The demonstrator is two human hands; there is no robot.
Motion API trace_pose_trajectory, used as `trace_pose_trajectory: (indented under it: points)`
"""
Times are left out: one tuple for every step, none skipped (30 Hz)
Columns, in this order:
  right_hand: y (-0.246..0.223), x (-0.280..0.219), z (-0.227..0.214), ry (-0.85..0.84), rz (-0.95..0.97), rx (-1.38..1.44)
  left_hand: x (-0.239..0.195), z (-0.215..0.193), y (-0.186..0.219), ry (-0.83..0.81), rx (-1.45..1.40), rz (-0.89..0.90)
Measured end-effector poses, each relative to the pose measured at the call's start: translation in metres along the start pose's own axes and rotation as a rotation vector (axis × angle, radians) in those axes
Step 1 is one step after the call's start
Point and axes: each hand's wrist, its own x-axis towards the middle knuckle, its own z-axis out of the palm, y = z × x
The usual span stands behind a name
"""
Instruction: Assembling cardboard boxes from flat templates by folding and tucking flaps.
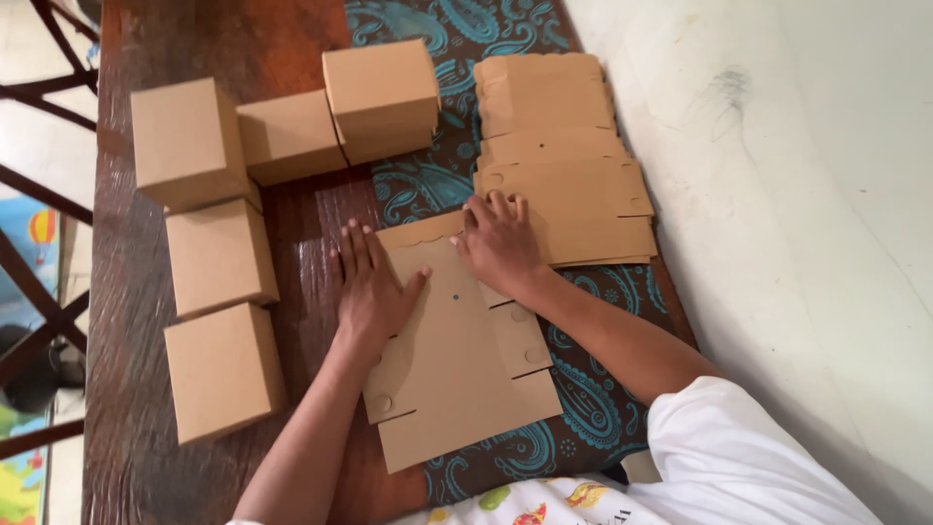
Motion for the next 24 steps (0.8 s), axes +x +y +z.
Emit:
trace_pose_trajectory:
  points:
    - [0.003, -0.003, -0.007, 0.006, 0.001, -0.006, 0.0, 0.0, 0.001, 0.007, -0.002, 0.004]
    - [0.004, -0.006, -0.013, 0.022, 0.03, 0.082, 0.0, -0.001, 0.001, 0.013, 0.007, 0.016]
    - [0.005, -0.007, -0.019, 0.036, 0.044, 0.171, -0.002, -0.001, -0.001, 0.022, 0.013, 0.014]
    - [0.01, -0.007, -0.012, 0.039, 0.03, 0.165, -0.003, -0.003, -0.001, 0.032, 0.008, 0.004]
    - [0.014, -0.007, -0.004, 0.149, 0.02, 0.169, -0.005, -0.004, -0.002, 0.038, -0.01, 0.024]
    - [0.019, -0.008, 0.004, 0.26, 0.01, 0.174, -0.006, -0.005, -0.002, 0.045, -0.028, 0.044]
    - [0.017, -0.007, 0.005, 0.265, 0.019, 0.175, -0.007, -0.005, -0.005, 0.045, -0.022, 0.053]
    - [0.016, -0.006, 0.007, 0.297, 0.021, 0.18, -0.007, -0.005, -0.007, 0.046, -0.019, 0.061]
    - [0.015, -0.008, 0.008, 0.323, 0.02, 0.184, -0.011, -0.002, -0.009, 0.044, -0.02, 0.064]
    - [0.018, -0.008, 0.01, 0.323, 0.024, 0.184, -0.007, -0.002, -0.007, 0.041, -0.019, 0.067]
    - [0.016, -0.006, 0.013, 0.324, 0.038, 0.178, -0.008, -0.002, -0.008, 0.044, -0.049, 0.062]
    - [0.015, -0.005, 0.015, 0.326, 0.051, 0.172, -0.009, -0.003, -0.009, 0.047, -0.08, 0.057]
    - [0.014, -0.004, 0.017, 0.339, 0.056, 0.17, -0.008, 0.0, -0.01, 0.056, -0.074, 0.066]
    - [0.013, -0.003, 0.018, 0.326, 0.089, 0.172, -0.008, 0.002, -0.012, 0.104, -0.02, 0.051]
    - [0.012, -0.006, 0.02, 0.304, 0.122, 0.175, -0.01, 0.007, -0.012, 0.145, 0.03, 0.034]
    - [0.013, -0.005, 0.018, 0.309, 0.129, 0.173, -0.008, 0.007, -0.013, 0.147, 0.032, 0.042]
    - [0.013, -0.004, 0.016, 0.283, 0.15, 0.219, -0.008, 0.007, -0.014, 0.209, 0.057, 0.048]
    - [0.012, -0.004, 0.013, 0.257, 0.17, 0.265, -0.009, 0.007, -0.016, 0.271, 0.082, 0.055]
    - [0.012, -0.004, 0.011, 0.263, 0.17, 0.263, -0.007, 0.009, -0.019, 0.277, 0.083, 0.058]
    - [0.012, -0.003, 0.009, 0.247, 0.175, 0.279, -0.004, 0.011, -0.022, 0.318, 0.081, 0.078]
    - [0.012, -0.005, 0.007, 0.227, 0.182, 0.296, -0.004, 0.015, -0.025, 0.354, 0.077, 0.097]
    - [0.011, -0.005, 0.003, 0.227, 0.184, 0.295, -0.003, 0.013, -0.025, 0.354, 0.076, 0.1]
    - [0.009, -0.005, 0.0, 0.215, 0.182, 0.287, -0.004, 0.013, -0.025, 0.375, 0.079, 0.11]
    - [0.008, -0.004, -0.004, 0.204, 0.181, 0.279, -0.004, 0.014, -0.025, 0.396, 0.082, 0.12]
